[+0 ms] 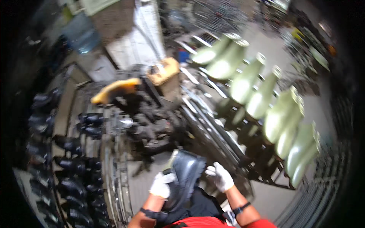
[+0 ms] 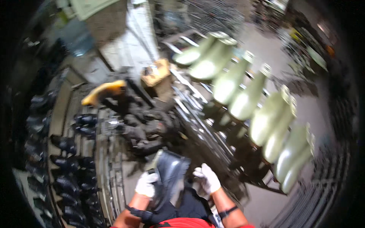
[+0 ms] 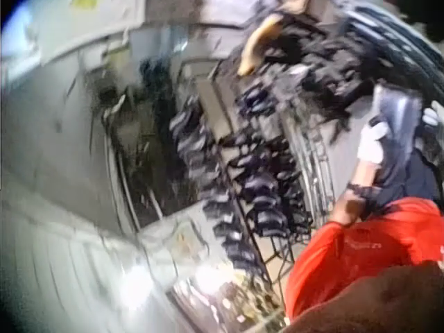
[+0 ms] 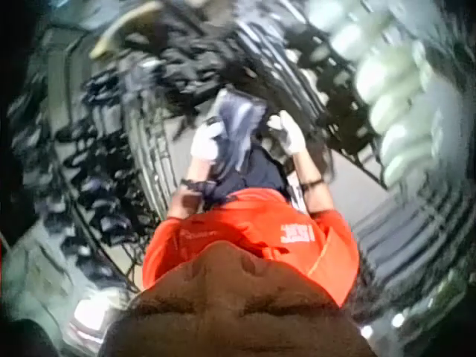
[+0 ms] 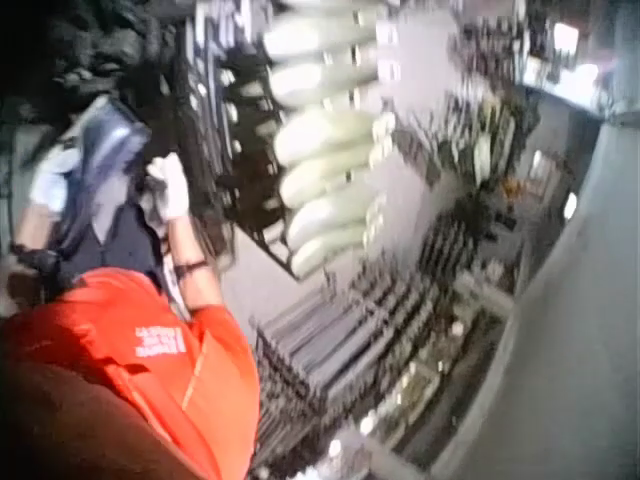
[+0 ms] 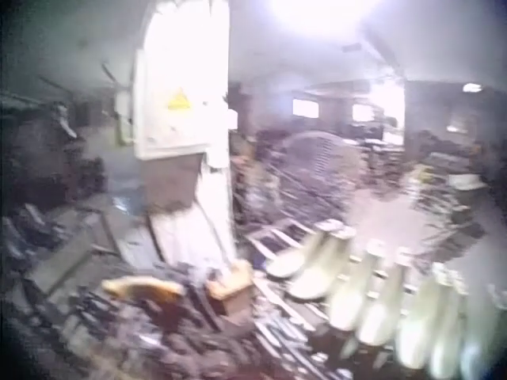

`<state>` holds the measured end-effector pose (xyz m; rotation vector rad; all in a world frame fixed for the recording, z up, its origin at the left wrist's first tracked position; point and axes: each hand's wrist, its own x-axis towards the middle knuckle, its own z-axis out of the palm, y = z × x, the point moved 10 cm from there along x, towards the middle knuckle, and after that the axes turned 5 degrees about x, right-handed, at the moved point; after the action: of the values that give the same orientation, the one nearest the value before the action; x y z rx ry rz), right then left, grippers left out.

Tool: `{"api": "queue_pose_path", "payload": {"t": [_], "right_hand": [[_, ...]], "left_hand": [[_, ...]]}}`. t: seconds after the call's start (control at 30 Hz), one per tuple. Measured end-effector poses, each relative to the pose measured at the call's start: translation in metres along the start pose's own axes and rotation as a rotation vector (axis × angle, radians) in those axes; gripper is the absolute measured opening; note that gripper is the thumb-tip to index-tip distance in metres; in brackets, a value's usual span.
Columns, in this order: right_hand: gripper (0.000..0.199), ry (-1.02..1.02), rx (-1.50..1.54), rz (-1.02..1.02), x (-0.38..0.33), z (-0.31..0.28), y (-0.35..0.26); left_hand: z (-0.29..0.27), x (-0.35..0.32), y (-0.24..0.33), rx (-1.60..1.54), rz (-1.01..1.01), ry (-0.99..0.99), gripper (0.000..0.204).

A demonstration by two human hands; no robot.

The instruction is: The recorder is performing shoe lasting, specifically placing shoe uppers onto lasts using a specialized machine and organizing the finished components on racks.

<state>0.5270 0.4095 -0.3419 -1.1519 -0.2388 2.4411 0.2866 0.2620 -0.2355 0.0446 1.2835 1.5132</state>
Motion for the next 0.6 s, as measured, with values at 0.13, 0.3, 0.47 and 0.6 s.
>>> {"api": "queue_pose_path", "payload": {"t": [0.13,0.3,0.47,0.6], "right_hand": [[0.079,-0.238,-0.399,-0.362,-0.048,0.227,-0.047],[0.108,-0.196,-1.187,-0.951,-0.097,0.411,-0.090],[0.113,-0.186,-1.306,-0.825,-0.041,0.460,-0.086],[0.111,-0.127,-1.536,-0.912,-0.042,0.496,-0.076]], "left_hand": [[0.038,-0.002,0.043,0.152,0.238,0.144,0.025],[0.012,-0.052,0.119,1.025,0.807,0.253,0.038],[-0.090,-0.045,0.094,0.340,0.261,0.243,0.025],[-0.172,-0.042,0.068,0.099,0.092,0.303,0.010]]}}
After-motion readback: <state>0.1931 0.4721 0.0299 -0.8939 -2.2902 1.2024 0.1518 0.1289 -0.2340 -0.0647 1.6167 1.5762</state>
